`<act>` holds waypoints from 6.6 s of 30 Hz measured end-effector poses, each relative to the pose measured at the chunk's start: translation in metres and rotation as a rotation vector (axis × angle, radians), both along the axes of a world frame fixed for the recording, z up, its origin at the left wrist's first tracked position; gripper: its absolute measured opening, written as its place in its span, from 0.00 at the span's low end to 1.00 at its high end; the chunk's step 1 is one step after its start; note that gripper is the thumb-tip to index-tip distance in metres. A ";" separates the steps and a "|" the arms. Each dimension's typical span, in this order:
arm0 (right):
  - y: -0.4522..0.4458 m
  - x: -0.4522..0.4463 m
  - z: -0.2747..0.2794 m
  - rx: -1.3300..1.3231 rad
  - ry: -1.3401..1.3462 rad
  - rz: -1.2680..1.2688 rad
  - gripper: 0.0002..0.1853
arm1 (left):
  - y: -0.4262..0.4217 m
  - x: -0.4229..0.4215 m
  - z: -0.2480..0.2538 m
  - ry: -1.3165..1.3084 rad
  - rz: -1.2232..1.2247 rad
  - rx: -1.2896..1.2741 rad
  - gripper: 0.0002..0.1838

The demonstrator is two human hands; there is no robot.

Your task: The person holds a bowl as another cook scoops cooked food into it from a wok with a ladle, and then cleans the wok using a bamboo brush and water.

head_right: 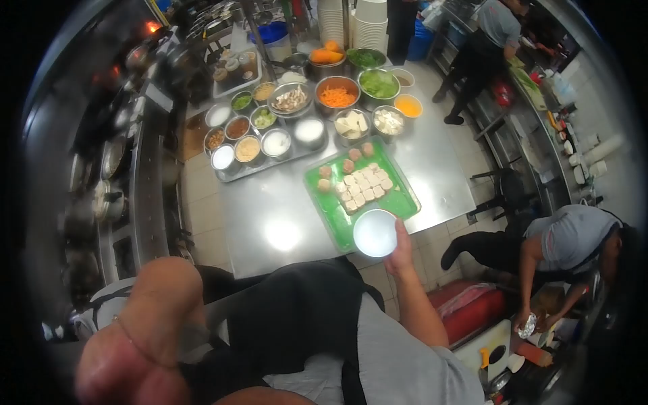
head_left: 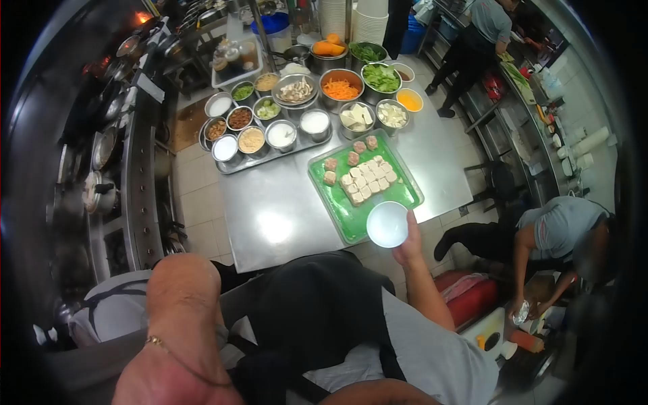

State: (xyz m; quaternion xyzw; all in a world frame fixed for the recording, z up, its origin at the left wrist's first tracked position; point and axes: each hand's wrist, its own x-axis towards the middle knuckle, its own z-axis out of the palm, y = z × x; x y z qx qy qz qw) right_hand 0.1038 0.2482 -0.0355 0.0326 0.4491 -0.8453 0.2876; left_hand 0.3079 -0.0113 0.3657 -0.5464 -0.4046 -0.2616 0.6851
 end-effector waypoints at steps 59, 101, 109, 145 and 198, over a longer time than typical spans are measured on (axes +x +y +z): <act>-0.204 0.084 0.016 0.301 0.016 -0.044 0.34 | -0.411 0.108 -0.689 -2.669 0.674 -1.233 0.19; -1.123 -0.397 -0.092 0.741 0.521 -0.280 0.21 | -1.020 -0.034 -0.298 -1.961 0.793 0.554 0.09; -1.083 -0.681 -0.292 2.026 1.127 -0.007 0.27 | -1.187 -0.092 -0.256 -1.933 1.069 0.586 0.14; -1.990 -0.304 0.056 -0.017 2.126 1.106 0.34 | -1.539 -0.206 -0.377 -1.858 1.209 1.340 0.15; -2.241 -0.293 0.037 -0.145 1.984 1.585 0.33 | -1.741 -0.263 -0.394 -2.035 2.094 1.498 0.45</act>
